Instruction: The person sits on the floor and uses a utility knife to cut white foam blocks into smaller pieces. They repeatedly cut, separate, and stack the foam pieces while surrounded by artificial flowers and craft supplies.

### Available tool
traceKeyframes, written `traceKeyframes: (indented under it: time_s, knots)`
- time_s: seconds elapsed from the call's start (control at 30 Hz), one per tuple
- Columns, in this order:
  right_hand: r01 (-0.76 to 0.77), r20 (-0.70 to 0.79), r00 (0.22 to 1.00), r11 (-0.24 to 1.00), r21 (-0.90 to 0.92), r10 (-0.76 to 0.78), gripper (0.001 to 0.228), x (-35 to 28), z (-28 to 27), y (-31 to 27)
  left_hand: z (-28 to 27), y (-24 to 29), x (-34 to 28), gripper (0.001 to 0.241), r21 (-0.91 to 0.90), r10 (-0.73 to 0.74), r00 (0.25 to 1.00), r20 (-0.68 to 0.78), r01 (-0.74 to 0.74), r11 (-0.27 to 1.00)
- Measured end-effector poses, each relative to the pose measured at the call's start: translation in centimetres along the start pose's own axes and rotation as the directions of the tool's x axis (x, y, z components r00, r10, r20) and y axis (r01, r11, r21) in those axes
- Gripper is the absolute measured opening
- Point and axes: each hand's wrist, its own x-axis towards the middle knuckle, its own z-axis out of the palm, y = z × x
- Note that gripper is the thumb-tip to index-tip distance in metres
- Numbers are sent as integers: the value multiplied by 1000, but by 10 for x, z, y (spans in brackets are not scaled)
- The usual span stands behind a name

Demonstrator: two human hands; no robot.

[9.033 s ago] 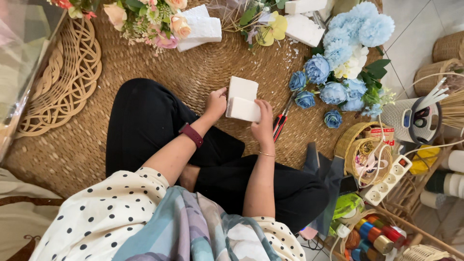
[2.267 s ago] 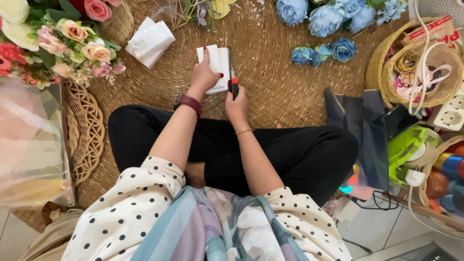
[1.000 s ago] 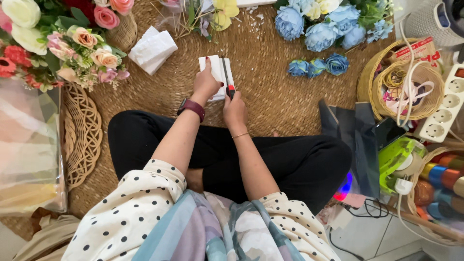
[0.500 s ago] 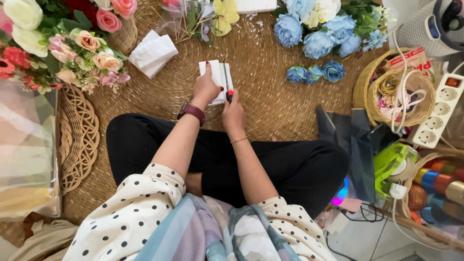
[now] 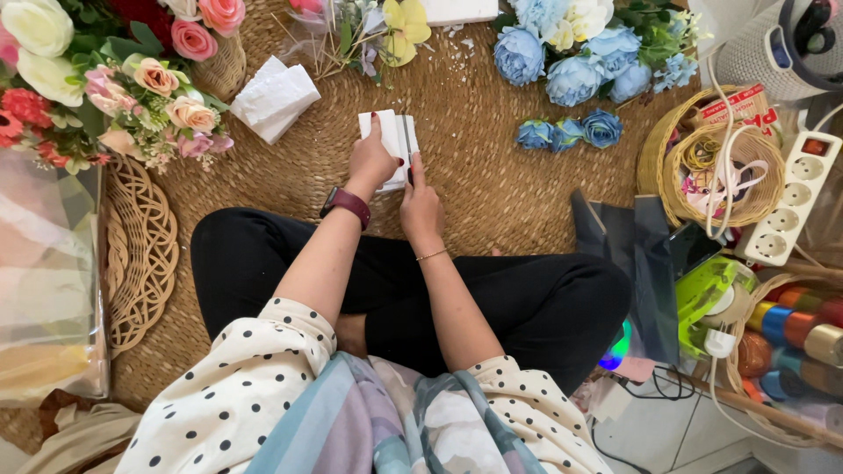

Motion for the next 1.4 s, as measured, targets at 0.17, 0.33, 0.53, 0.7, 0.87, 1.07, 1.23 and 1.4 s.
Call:
traceKeyframes:
  time_s: [0.17,0.33,0.53,0.7,0.87,1.07,1.23,1.4]
  knots:
    - [11,-6,1000,1000,-9,-11,54,4,3,3,0,1,0,93,-9,5,1000,-7,-5,1000]
    - [9,-7,1000,1000,-3,-9,53,2,3,4,-1,1,0,95,16,-7,1000,-3,7,1000]
    - [6,2,1000,1000,4,-6,53,3,2,4,-2,0,1,95,-6,0,1000,1,0,1000]
    - [5,-2,1000,1000,-11,-5,53,4,3,3,-2,2,0,95,5,-13,1000,7,13,1000]
    - [-1,9,1000,1000,-19,1,52,3,3,2,-3,3,-1,94,1,-25,1000,11,25,1000]
    - [-33,18,999,997,-73,34,53,4,6,-1,-3,4,-1,94,4,-36,999,14,36,999]
    - [-22,27,999,994,-112,25,54,4,3,-3,-5,10,-6,94,-105,-52,999,-8,51,993]
    - [-14,24,1000,993,-120,17,53,4,0,-6,-4,7,1,92,-125,-47,999,-18,44,991]
